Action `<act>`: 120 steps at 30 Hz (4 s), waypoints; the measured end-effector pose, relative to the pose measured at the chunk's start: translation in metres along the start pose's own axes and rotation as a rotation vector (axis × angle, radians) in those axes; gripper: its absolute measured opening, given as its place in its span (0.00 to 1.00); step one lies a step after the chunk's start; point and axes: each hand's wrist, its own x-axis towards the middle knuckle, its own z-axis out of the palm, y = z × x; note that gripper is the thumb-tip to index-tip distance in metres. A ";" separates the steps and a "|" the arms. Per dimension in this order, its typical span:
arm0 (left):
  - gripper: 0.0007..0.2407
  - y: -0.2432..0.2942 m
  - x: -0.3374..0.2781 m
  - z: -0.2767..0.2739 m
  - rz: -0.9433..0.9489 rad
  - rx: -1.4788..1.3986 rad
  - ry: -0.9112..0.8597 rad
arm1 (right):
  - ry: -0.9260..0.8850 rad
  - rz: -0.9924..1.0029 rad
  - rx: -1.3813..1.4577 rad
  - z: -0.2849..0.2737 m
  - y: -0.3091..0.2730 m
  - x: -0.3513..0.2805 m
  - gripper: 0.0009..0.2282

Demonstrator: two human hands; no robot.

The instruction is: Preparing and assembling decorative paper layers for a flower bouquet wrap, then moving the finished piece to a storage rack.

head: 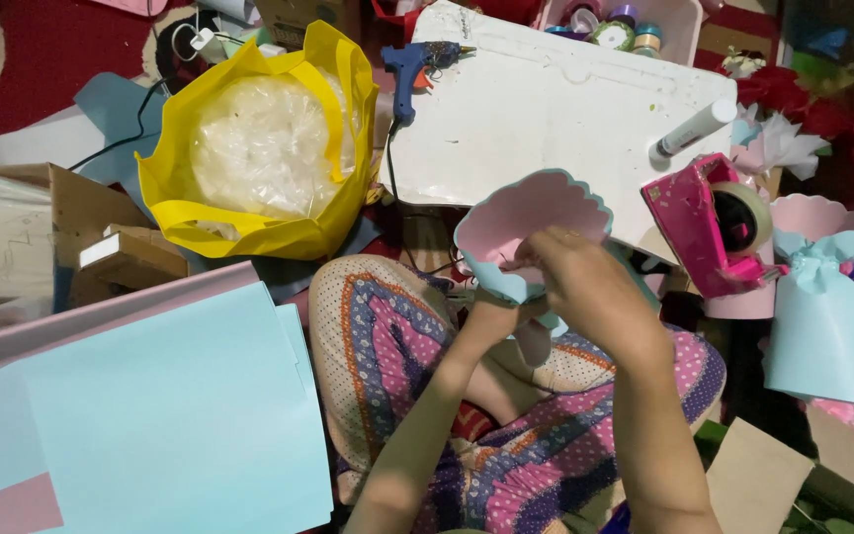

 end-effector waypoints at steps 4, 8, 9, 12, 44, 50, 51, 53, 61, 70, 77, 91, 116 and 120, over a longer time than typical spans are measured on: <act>0.13 -0.005 0.000 -0.009 0.214 0.075 -0.025 | -0.189 0.070 -0.130 0.015 0.009 0.017 0.07; 0.16 -0.021 -0.006 -0.011 0.235 0.116 -0.087 | -0.253 0.163 -0.137 0.025 0.026 0.029 0.08; 0.27 -0.028 -0.010 -0.010 0.027 0.083 -0.131 | -0.272 0.171 -0.140 0.030 0.036 0.032 0.07; 0.36 -0.020 -0.020 -0.015 -0.089 0.065 -0.199 | -0.328 0.180 -0.102 0.033 0.049 0.033 0.08; 0.11 0.034 -0.023 -0.069 0.279 0.221 0.068 | -0.239 -0.138 -0.188 0.039 -0.034 0.032 0.17; 0.13 0.006 -0.012 -0.066 0.326 0.256 0.084 | -0.230 -0.128 -0.124 0.036 -0.033 0.031 0.15; 0.18 -0.007 -0.012 -0.062 0.308 0.379 0.093 | -0.234 -0.116 -0.096 0.037 -0.028 0.030 0.14; 0.18 -0.018 -0.012 -0.059 0.284 0.437 0.056 | -0.208 -0.108 -0.066 0.032 -0.024 0.024 0.12; 0.31 -0.003 -0.026 -0.051 0.054 0.243 0.006 | 0.338 -0.459 0.095 -0.030 -0.032 -0.040 0.22; 0.16 0.011 -0.019 -0.033 -0.527 -0.288 0.093 | 0.804 0.043 0.020 -0.024 0.103 -0.112 0.11; 0.17 -0.059 -0.006 -0.020 -0.349 -0.750 0.170 | 0.828 0.392 0.186 0.003 0.206 -0.111 0.22; 0.33 -0.031 -0.005 -0.029 -0.371 -0.638 0.377 | 0.900 0.317 0.486 0.051 0.208 -0.025 0.27; 0.36 0.035 0.149 -0.009 -0.234 -0.635 -0.004 | 0.494 0.157 0.550 0.021 0.144 0.113 0.15; 0.37 0.024 0.158 -0.015 -0.306 -0.627 0.079 | 0.330 0.306 0.407 0.011 0.136 0.118 0.20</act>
